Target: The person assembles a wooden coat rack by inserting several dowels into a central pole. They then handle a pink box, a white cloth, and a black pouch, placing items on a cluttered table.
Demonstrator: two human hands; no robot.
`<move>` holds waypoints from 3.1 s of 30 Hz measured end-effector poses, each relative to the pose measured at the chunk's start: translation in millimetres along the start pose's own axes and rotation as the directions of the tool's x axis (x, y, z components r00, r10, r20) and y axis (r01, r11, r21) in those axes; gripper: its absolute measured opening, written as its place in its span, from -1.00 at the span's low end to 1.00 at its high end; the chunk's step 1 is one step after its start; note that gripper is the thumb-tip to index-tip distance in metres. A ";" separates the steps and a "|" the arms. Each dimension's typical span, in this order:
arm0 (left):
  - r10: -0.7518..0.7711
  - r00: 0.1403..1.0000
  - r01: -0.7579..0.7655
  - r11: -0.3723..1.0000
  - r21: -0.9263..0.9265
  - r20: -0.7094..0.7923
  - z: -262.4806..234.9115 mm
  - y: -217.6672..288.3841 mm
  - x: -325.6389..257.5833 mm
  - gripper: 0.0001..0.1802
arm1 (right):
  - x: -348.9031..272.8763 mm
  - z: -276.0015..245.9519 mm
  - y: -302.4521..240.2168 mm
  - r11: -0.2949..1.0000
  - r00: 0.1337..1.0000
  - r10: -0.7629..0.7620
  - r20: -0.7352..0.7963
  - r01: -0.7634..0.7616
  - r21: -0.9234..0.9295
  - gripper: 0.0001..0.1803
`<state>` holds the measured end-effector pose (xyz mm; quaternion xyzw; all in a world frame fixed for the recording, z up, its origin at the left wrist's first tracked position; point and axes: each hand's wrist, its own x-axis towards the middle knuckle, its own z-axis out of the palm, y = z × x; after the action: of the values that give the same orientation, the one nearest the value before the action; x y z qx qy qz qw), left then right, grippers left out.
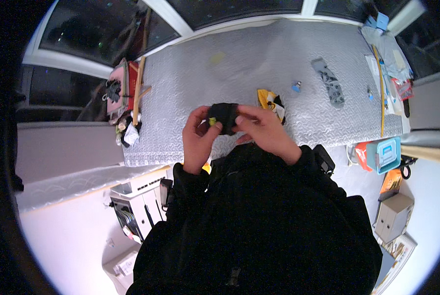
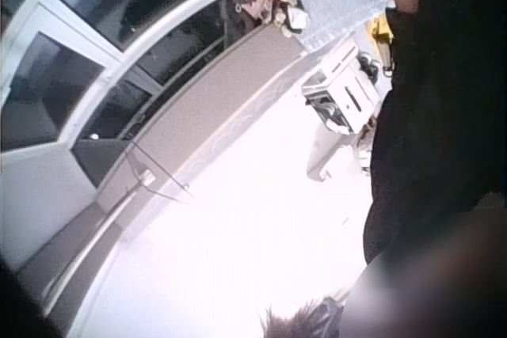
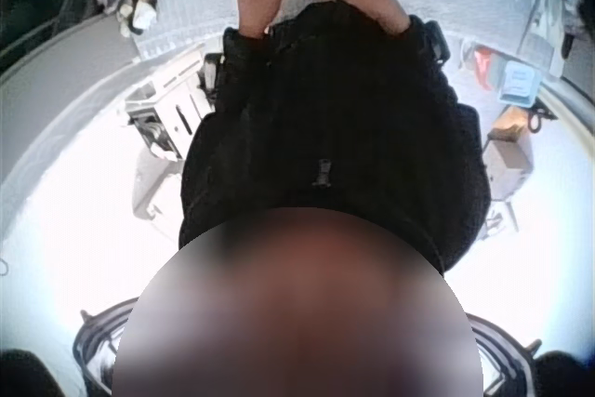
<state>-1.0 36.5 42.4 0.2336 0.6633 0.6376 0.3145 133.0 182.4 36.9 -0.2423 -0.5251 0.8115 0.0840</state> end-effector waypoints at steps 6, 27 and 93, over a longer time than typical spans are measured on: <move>-0.174 0.978 0.173 0.985 -0.021 -0.111 -46.5 -65.3 0.6 -0.46 | 9.5 -21.1 7.8 0.995 0.959 0.019 -0.282 -0.046 -0.088 -0.76; -0.588 0.723 0.614 0.305 0.728 -0.363 -148.4 -335.8 -86.9 -0.58 | 27.4 -95.4 104.8 0.955 0.971 0.187 -0.149 -0.215 -0.206 -0.74; -0.827 0.456 -0.056 0.341 0.938 0.328 -210.4 -360.6 -12.6 -0.72 | -10.1 -350.2 186.3 -0.152 0.882 0.139 -0.450 -0.430 -0.890 -0.35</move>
<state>-109.9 -147.6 -316.3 0.4144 0.7045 -0.0832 0.5702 332.4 381.8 -242.3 -0.4141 -0.8651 0.1351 -0.2485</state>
